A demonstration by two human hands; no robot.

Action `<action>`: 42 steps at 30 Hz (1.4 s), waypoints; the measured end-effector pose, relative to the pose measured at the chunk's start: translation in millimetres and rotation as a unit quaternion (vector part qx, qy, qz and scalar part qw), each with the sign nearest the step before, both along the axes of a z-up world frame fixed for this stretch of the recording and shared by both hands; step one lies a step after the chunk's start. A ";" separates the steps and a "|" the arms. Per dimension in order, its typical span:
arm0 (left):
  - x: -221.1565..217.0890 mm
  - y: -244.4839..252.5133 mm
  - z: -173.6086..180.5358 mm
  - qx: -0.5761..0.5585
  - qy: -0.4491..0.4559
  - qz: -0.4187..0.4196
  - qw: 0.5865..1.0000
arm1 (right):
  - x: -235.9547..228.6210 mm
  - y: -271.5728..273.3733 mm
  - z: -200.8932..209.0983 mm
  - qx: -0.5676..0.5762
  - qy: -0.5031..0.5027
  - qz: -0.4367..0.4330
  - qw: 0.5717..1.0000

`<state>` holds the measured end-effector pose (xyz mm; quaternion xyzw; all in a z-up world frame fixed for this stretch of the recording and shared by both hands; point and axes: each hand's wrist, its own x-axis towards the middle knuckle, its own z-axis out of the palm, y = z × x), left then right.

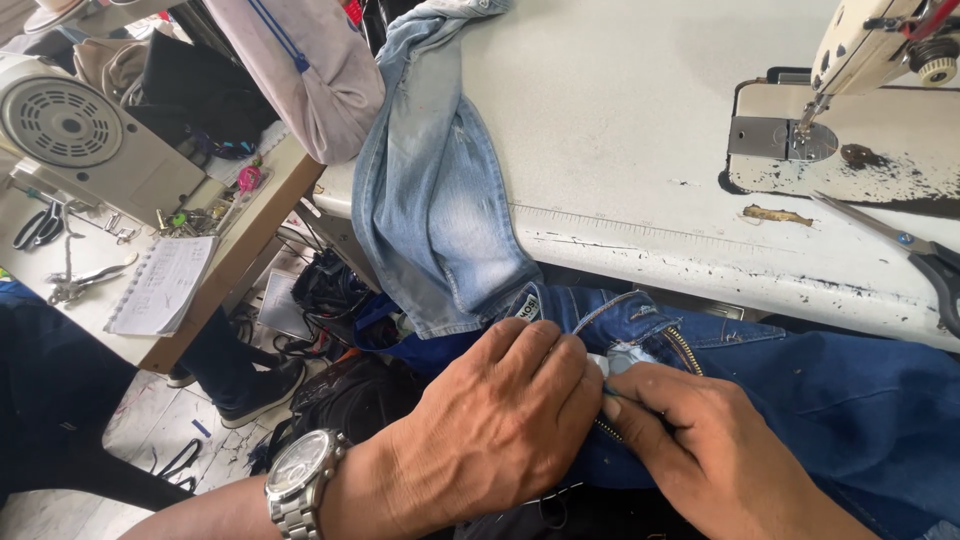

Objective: Trimming loose threads from a pair of denim jeans using a small hand tool at a sewing workstation.

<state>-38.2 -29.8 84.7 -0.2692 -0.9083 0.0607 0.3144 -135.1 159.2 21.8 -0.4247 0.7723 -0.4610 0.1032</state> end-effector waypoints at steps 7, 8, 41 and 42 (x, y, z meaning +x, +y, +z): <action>2.3 1.0 -2.4 -0.045 -0.006 0.028 0.999 | 6.3 -6.2 -24.3 0.023 0.040 -0.040 0.998; 1.3 0.8 -4.5 -0.046 -0.006 0.026 0.999 | 7.7 -7.6 -24.7 0.022 0.039 -0.042 0.998; 17.3 -6.8 25.5 0.286 -0.434 -0.083 0.850 | -32.7 7.2 22.9 0.061 0.266 0.285 0.919; 17.4 -8.0 22.9 0.405 -0.572 -0.034 0.712 | -33.8 6.1 26.1 0.033 0.217 0.308 0.926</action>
